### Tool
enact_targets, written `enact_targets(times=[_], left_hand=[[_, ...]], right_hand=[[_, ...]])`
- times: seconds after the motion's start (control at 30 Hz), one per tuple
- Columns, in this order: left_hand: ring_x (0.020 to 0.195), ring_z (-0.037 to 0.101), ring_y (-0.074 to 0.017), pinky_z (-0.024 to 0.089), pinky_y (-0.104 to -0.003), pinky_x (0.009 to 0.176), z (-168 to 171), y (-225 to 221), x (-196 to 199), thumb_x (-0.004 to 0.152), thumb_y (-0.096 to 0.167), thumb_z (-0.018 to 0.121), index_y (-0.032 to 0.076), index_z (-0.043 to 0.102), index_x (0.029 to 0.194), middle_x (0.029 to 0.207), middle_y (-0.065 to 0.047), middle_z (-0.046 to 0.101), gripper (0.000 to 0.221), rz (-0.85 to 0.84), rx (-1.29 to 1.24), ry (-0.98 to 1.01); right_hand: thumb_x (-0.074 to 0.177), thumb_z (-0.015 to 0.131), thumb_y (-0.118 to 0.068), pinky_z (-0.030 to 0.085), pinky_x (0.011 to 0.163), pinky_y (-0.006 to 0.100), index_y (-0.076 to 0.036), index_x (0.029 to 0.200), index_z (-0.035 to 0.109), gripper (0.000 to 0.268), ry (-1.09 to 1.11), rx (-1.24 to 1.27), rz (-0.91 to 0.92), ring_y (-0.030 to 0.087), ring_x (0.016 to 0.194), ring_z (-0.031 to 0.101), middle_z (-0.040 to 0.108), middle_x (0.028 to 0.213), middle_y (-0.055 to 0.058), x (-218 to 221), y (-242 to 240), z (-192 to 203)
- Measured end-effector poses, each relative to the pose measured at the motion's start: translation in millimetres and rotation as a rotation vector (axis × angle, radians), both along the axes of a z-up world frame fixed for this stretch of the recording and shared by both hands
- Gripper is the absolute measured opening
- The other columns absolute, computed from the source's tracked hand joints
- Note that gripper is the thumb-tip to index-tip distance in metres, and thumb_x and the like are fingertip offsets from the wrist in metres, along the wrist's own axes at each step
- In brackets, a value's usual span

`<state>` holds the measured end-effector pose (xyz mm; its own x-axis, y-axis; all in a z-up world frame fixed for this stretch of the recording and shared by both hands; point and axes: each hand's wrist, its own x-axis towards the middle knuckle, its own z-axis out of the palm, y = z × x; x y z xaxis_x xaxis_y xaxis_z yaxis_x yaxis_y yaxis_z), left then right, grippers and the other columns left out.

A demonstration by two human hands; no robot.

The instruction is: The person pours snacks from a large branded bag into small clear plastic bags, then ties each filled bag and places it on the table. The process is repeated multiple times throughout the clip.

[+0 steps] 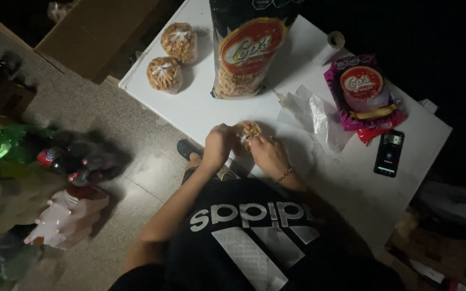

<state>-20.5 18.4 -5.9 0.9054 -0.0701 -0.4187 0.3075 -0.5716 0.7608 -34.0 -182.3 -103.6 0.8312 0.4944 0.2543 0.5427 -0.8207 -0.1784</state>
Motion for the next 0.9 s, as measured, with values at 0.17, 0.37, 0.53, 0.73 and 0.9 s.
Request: enact_targets(times=[0.17,0.37,0.53,0.73,0.9], left_hand=[[0.097,0.064,-0.0382,0.051,-0.044,0.084,-38,7,-5,0.094,0.01,0.059,-0.002,0.071,0.107,0.102,-0.021,0.066,0.021,-0.233,0.193,-0.561],[0.136,0.05,-0.0437,0.055,-0.052,0.098,-106,-20,-4,0.087,0.044,0.076,0.02,0.04,0.155,0.146,-0.018,0.049,0.082,-0.447,0.467,-0.494],[0.122,0.055,-0.0549,0.045,-0.06,0.102,-73,41,11,0.088,0.009,0.074,-0.007,0.05,0.14,0.131,-0.035,0.056,0.06,-0.071,0.221,-0.802],[0.144,0.031,-0.0502,0.032,-0.065,0.114,-34,92,74,0.087,0.028,0.09,0.007,0.033,0.159,0.156,-0.027,0.034,0.094,0.137,0.483,-0.863],[0.153,0.005,-0.0484,0.017,-0.087,0.107,-79,111,108,0.088,0.041,0.081,0.031,0.045,0.16,0.171,-0.014,0.015,0.081,0.037,0.672,-0.509]], right_hand=[[0.106,0.052,-0.024,0.056,0.076,0.05,-0.004,0.104,0.065,0.024,0.536,0.255,0.021,0.041,0.088,0.072,0.071,0.089,0.019,-1,-7,43],[0.105,0.056,-0.018,0.058,0.079,0.043,-0.011,0.109,0.067,0.013,0.435,0.465,-0.129,0.034,0.091,0.072,0.073,0.091,0.013,-8,-37,29],[0.107,0.053,-0.017,0.054,0.07,0.041,-0.008,0.111,0.066,0.017,0.481,0.577,-0.255,0.029,0.075,0.065,0.065,0.076,0.013,-27,-77,18],[0.108,0.047,-0.019,0.051,0.063,0.037,-0.011,0.116,0.062,0.019,0.665,0.67,-0.338,0.021,0.065,0.06,0.061,0.074,0.007,-53,-114,-22],[0.105,0.052,-0.019,0.052,0.058,0.036,-0.01,0.113,0.066,0.018,0.613,0.664,-0.272,0.021,0.062,0.062,0.064,0.072,0.007,-56,-116,-6]])
